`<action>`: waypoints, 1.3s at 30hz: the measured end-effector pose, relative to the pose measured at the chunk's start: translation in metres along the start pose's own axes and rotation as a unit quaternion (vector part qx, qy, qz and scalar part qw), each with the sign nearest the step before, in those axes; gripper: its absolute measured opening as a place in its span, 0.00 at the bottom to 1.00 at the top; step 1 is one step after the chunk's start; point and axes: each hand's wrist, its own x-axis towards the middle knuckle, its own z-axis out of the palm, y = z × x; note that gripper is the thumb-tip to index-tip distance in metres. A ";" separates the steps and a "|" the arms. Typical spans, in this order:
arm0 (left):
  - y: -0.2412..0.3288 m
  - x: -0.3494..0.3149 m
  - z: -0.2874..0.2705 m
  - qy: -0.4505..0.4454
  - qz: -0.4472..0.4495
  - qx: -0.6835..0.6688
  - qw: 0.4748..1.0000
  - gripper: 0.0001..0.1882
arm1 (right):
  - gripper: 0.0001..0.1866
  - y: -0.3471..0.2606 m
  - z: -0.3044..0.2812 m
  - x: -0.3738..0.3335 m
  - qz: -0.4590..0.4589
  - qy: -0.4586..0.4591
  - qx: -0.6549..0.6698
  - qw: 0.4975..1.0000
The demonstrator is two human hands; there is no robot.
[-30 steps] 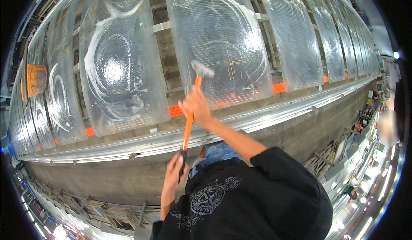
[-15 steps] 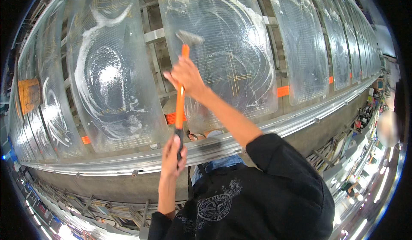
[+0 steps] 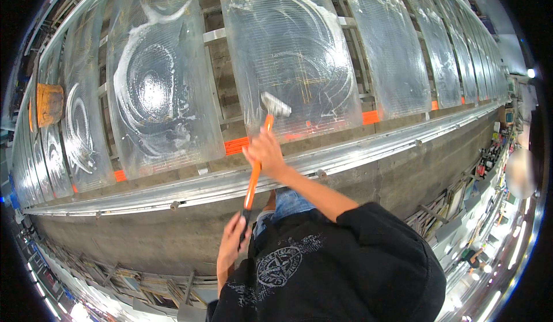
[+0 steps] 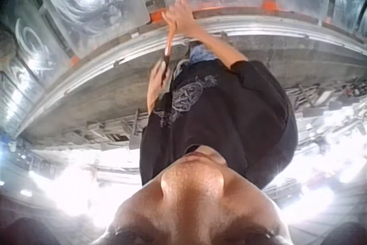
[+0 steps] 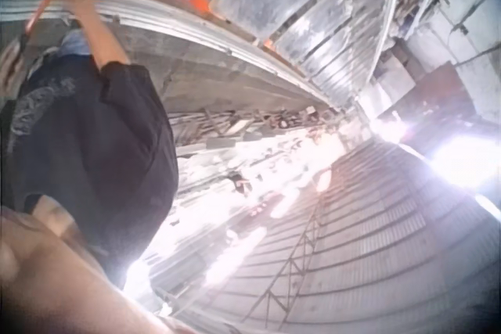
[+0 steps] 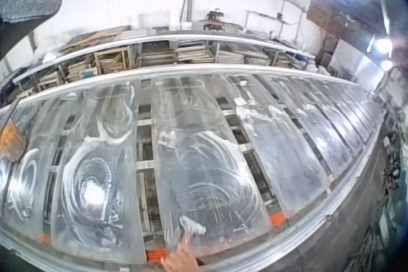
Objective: The person uses a long-handled squeegee to clean a series of large, curved glass panels. They repeatedly apply a cleaning solution and wipe the panels in circular and vertical motions to remove dirt and residue. The task involves moving along the row of panels to clean each section systematically.
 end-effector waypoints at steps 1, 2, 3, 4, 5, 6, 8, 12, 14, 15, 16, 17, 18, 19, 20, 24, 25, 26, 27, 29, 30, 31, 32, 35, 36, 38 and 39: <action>-0.018 -0.023 -0.001 -0.002 -0.021 -0.016 1.000 0.17 | 0.14 -0.019 -0.003 -0.027 -0.007 -0.045 0.024 0.999; -0.056 -0.033 -0.015 0.006 0.005 -0.001 1.000 0.18 | 0.13 -0.033 -0.007 -0.044 -0.015 -0.089 0.046 0.995; -0.084 -0.034 -0.027 0.012 0.027 0.017 0.999 0.19 | 0.14 -0.042 -0.013 -0.050 -0.012 -0.085 0.053 0.995; -0.081 -0.045 -0.016 0.037 0.021 -0.024 0.999 0.19 | 0.16 -0.051 -0.016 -0.052 -0.008 -0.082 0.063 0.995; -0.083 -0.042 -0.021 0.021 0.030 0.004 0.999 0.20 | 0.17 -0.053 -0.018 -0.050 -0.004 -0.079 0.072 0.994; -0.085 -0.033 -0.030 0.004 0.040 0.032 0.999 0.21 | 0.16 -0.047 -0.017 -0.050 -0.011 -0.102 0.056 0.993; -0.062 -0.020 -0.024 -0.007 0.023 0.020 1.000 0.22 | 0.17 -0.031 -0.009 -0.028 -0.020 -0.082 0.048 0.995; 0.034 0.024 0.025 0.029 -0.022 -0.076 0.996 0.24 | 0.20 0.029 0.017 0.055 -0.060 -0.001 0.049 0.997; 0.080 0.060 0.038 0.042 -0.009 -0.085 0.995 0.23 | 0.20 0.069 0.026 0.112 -0.047 0.034 0.022 0.998; 0.104 0.084 0.046 0.039 -0.001 -0.087 0.995 0.23 | 0.21 0.090 0.032 0.144 -0.071 0.070 0.040 0.994; 0.131 0.101 0.057 0.038 0.013 -0.102 0.994 0.22 | 0.23 0.108 0.037 0.175 -0.095 0.108 0.054 0.988; 0.155 0.114 0.068 0.038 0.028 -0.118 0.992 0.21 | 0.23 0.125 0.038 0.204 -0.112 0.100 0.064 0.987; 0.179 0.121 0.083 0.049 0.036 -0.122 0.991 0.21 | 0.24 0.138 0.037 0.224 -0.129 0.095 0.071 0.985; 0.197 0.125 0.094 0.062 0.051 -0.129 0.988 0.20 | 0.24 0.145 0.038 0.238 -0.116 0.096 0.079 0.985; 0.204 0.128 0.094 0.049 0.067 -0.132 0.988 0.20 | 0.24 0.145 0.040 0.251 -0.107 0.095 0.090 0.986; 0.182 0.103 0.075 0.044 0.077 -0.085 0.992 0.19 | 0.23 0.123 0.032 0.214 -0.091 0.115 0.059 0.987; 0.161 0.090 0.065 0.057 0.067 -0.061 0.994 0.19 | 0.22 0.108 0.030 0.188 -0.090 0.128 0.045 0.987; 0.136 0.075 0.054 0.052 0.051 -0.038 0.997 0.18 | 0.20 0.095 0.027 0.153 -0.074 0.107 0.029 0.991; 0.106 0.058 0.042 0.047 0.032 -0.016 0.998 0.18 | 0.17 0.079 0.022 0.113 -0.057 0.084 0.012 0.995; 0.039 0.030 0.009 0.028 0.018 0.050 0.998 0.17 | 0.16 0.036 0.005 0.036 -0.014 0.049 0.007 0.999; 0.017 0.011 0.001 0.025 -0.007 0.048 0.999 0.17 | 0.16 0.016 -0.003 0.004 -0.012 0.010 0.000 1.000; -0.001 -0.006 -0.005 0.021 -0.034 0.047 0.998 0.17 | 0.15 -0.001 -0.012 -0.021 -0.007 -0.028 -0.008 1.000; -0.023 -0.019 -0.011 0.018 -0.033 0.042 0.998 0.17 | 0.14 -0.017 -0.020 -0.037 -0.004 -0.058 0.017 0.998; -0.063 -0.023 -0.028 0.000 -0.019 0.025 1.000 0.18 | 0.13 -0.032 -0.025 -0.054 -0.005 -0.085 0.039 0.996; -0.067 -0.017 -0.029 -0.015 -0.006 0.018 1.000 0.18 | 0.13 -0.030 -0.023 -0.053 -0.007 -0.085 0.037 0.996; -0.044 -0.007 -0.011 -0.041 -0.003 -0.016 0.999 0.18 | 0.13 -0.010 -0.016 -0.033 -0.013 -0.070 0.032 0.997; -0.019 0.004 0.005 -0.027 -0.010 -0.030 0.999 0.17 | 0.13 0.007 -0.012 -0.015 -0.016 -0.063 0.029 0.997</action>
